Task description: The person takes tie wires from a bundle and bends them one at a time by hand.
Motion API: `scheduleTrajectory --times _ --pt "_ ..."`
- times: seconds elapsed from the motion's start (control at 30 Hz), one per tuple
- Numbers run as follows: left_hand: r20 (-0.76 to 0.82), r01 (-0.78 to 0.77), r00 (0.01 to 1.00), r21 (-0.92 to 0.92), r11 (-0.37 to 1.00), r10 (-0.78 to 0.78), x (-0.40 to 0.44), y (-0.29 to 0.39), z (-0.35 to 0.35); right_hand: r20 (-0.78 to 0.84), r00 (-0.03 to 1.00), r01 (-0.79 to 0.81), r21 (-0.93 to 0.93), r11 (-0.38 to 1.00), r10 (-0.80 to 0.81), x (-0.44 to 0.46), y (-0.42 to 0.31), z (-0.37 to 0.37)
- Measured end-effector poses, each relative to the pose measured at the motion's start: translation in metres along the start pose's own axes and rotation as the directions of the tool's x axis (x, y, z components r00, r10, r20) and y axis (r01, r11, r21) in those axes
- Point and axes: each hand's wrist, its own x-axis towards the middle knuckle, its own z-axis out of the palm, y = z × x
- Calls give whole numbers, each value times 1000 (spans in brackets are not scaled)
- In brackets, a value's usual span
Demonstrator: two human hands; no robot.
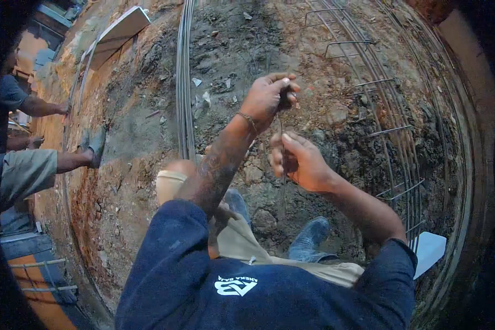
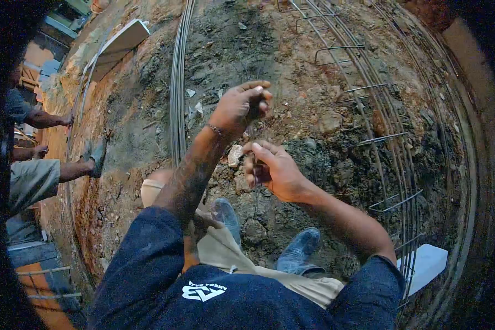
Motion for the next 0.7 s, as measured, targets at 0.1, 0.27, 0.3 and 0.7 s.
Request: scheduleTrajectory --times 0.1,0.27,0.3,0.7 --pt "-125 -105 986 32 994 108 -2 12 18 73 995 74 -180 981 -61 -20 5 -12" --pt "-344 -283 878 184 941 332 2 35 29 96 992 124 -691 712 -80 -31 47 -39" --pt "-368 -282 862 225 933 350 2 38 28 103 991 134 -690 711 -87 -30 60 -44" --pt "-341 -382 815 294 876 469 -7 46 33 275 832 103 -930 353 482 -44 -18 -58"
